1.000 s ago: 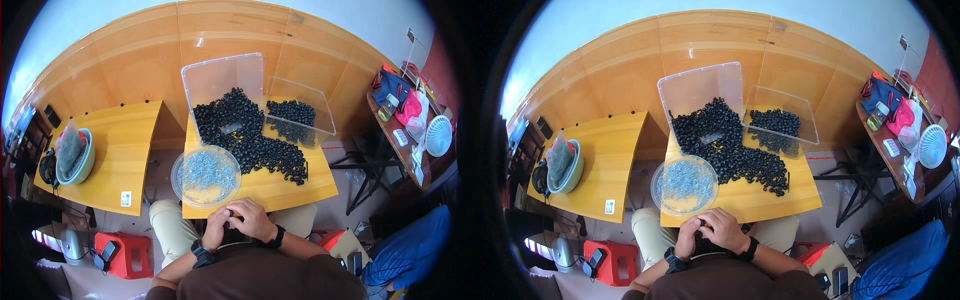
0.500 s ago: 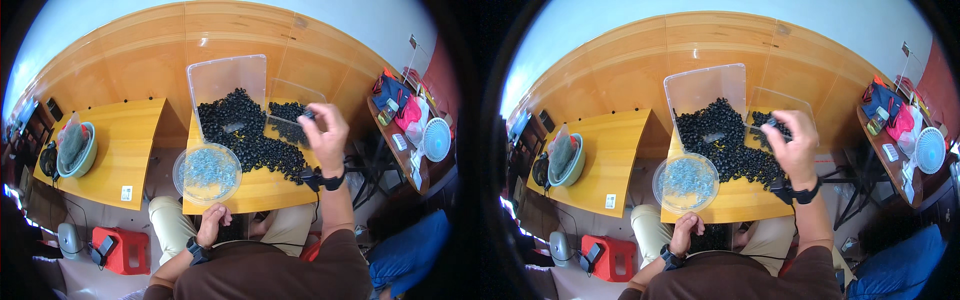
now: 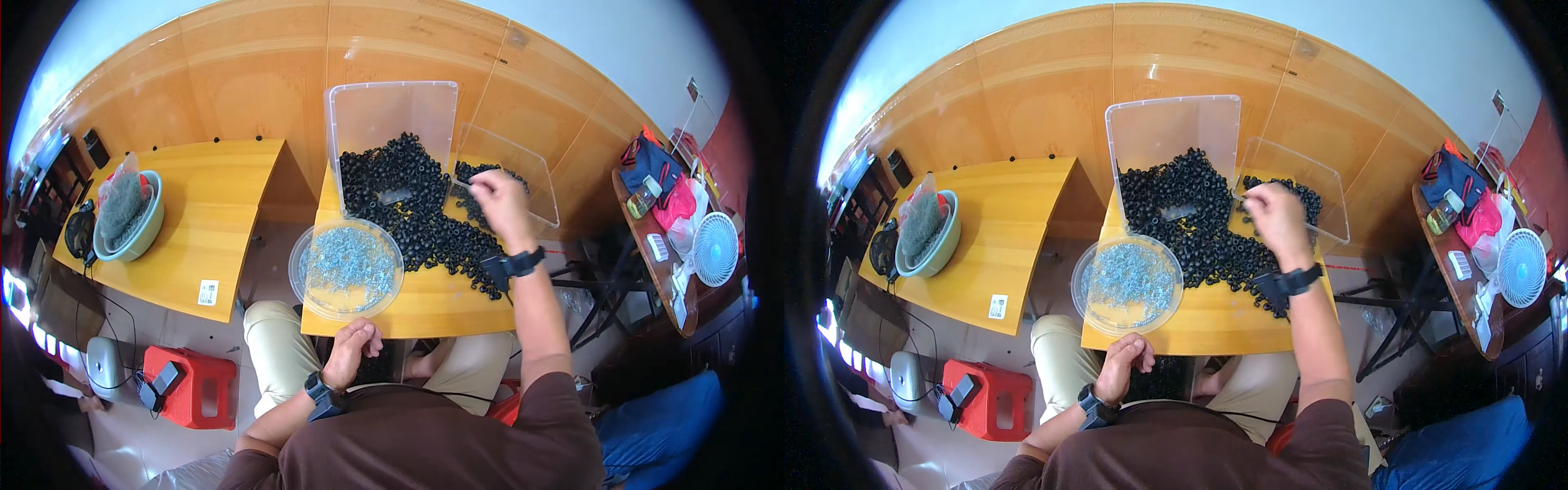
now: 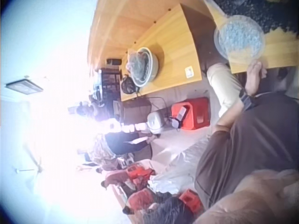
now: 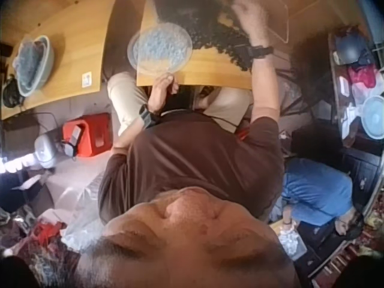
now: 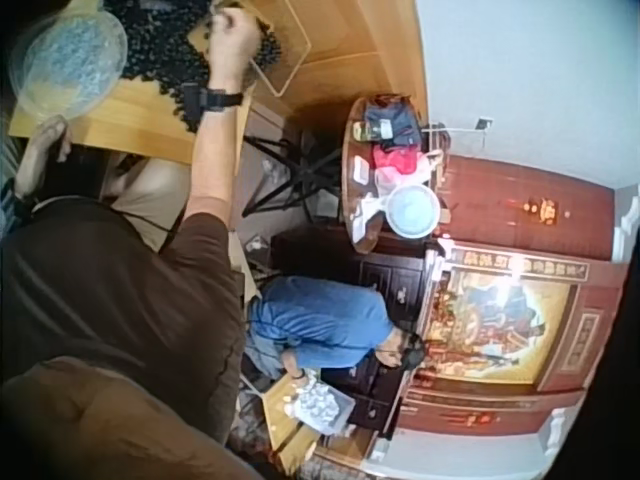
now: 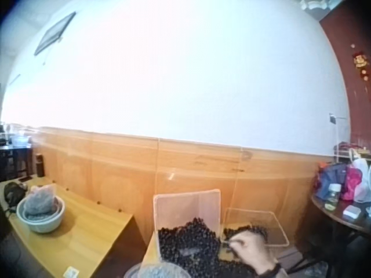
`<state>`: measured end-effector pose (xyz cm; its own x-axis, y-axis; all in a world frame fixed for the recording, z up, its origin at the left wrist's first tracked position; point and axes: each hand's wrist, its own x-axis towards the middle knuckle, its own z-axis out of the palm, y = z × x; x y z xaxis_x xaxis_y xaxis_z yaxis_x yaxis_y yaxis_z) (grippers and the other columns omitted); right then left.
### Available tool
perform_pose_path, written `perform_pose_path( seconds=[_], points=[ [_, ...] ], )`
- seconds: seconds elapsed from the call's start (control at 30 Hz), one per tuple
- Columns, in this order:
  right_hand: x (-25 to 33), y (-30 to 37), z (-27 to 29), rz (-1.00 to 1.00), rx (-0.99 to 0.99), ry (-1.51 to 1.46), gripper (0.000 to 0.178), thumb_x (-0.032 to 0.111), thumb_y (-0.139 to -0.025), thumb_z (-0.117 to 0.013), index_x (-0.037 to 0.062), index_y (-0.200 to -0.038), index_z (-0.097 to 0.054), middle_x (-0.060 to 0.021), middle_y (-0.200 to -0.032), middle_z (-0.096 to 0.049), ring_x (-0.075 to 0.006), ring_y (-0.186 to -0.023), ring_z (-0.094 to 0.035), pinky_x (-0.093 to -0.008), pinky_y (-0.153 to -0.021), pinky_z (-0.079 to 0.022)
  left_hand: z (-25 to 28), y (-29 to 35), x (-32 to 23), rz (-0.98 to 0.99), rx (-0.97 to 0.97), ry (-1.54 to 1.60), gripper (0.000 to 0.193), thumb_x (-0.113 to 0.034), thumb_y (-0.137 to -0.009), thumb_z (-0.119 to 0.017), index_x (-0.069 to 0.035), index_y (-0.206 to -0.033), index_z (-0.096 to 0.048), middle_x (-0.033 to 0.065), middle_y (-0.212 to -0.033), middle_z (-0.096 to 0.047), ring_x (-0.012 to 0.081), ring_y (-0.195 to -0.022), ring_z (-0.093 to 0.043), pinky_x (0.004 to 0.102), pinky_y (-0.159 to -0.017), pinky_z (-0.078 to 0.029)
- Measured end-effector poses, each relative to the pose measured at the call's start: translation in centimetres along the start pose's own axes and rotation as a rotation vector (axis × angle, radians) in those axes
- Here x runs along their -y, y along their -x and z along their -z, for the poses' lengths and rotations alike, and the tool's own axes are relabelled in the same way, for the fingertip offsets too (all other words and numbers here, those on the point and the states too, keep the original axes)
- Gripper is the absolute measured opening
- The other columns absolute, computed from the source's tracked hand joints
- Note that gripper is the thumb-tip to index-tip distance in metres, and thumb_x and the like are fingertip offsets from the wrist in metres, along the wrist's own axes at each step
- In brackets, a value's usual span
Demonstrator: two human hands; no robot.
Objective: Sorting and inspecting small black and blue plastic components from large bins.
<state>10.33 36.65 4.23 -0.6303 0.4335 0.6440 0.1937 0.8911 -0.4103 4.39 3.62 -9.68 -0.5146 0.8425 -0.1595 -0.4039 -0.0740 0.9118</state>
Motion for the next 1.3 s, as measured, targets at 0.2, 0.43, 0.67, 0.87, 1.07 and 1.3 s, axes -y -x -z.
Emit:
perform_pose_path(
  seconds=[0.2,0.43,0.67,0.87,1.07,1.3],
  points=[
    [-1.4,2.2,-9.8,-0.138,0.492,0.096,0.013,0.014,-0.078,-0.064,0.0117,-0.088,-0.072,-0.0122,-0.088,-0.067,-0.0313,-0.086,-0.064,-0.0419,-0.077,-0.050,0.5,0.0,0.1,0.004,-0.012,-0.009,0.025,-0.021,-0.094,-0.043,-0.005,-0.082,-0.057,0.0030,-0.072,-0.059,0.0109,-0.064,-0.053,0.0233,-0.062,-0.040],
    [-4.0,3.8,-14.6,0.010,0.485,0.318,0.017,0.011,-0.075,-0.067,0.0082,-0.092,-0.069,-0.0143,-0.086,-0.064,-0.0343,-0.086,-0.062,-0.0432,-0.076,-0.049,1.3,-0.3,0.0,-0.010,-0.066,0.013,0.025,-0.021,-0.095,-0.044,-0.004,-0.084,-0.058,0.0031,-0.072,-0.059,0.0108,-0.064,-0.053,0.0231,-0.062,-0.040],
    [-3.8,3.4,-13.7,-0.133,0.549,0.274,0.013,0.012,-0.075,-0.065,0.0080,-0.088,-0.065,-0.0140,-0.092,-0.065,-0.0335,-0.091,-0.062,-0.0440,-0.078,-0.049,1.3,-0.2,0.1,-0.002,-0.062,0.043,0.023,-0.020,-0.095,-0.045,-0.005,-0.083,-0.058,0.0004,-0.071,-0.057,0.0084,-0.063,-0.050,0.0226,-0.061,-0.038],
    [-4.4,3.4,-14.4,-0.159,0.496,0.272,0.015,0.014,-0.076,-0.064,0.0094,-0.090,-0.067,-0.0137,-0.090,-0.065,-0.0333,-0.090,-0.062,-0.0443,-0.077,-0.050,1.1,-0.2,0.2,0.000,-0.035,0.032,0.023,-0.020,-0.095,-0.045,-0.005,-0.083,-0.058,0.0003,-0.071,-0.057,0.0080,-0.063,-0.050,0.0222,-0.061,-0.038],
    [-4.5,3.6,-15.4,-0.051,0.473,0.390,0.012,0.014,-0.076,-0.066,0.0065,-0.086,-0.067,-0.0137,-0.085,-0.065,-0.0326,-0.086,-0.063,-0.0444,-0.077,-0.050,1.1,-0.1,0.1,-0.009,-0.054,0.018,0.023,-0.020,-0.095,-0.045,-0.005,-0.084,-0.058,0.0000,-0.071,-0.057,0.0080,-0.063,-0.050,0.0221,-0.061,-0.038],
    [-5.2,4.5,-15.5,0.065,0.374,0.511,0.012,0.013,-0.080,-0.063,0.0033,-0.086,-0.064,-0.0147,-0.085,-0.064,-0.0341,-0.085,-0.062,-0.0442,-0.075,-0.050,0.9,0.1,0.1,-0.010,-0.052,0.013,0.022,-0.020,-0.094,-0.045,-0.005,-0.084,-0.058,0.0004,-0.071,-0.057,0.0084,-0.062,-0.050,0.0220,-0.060,-0.038]
  ],
)
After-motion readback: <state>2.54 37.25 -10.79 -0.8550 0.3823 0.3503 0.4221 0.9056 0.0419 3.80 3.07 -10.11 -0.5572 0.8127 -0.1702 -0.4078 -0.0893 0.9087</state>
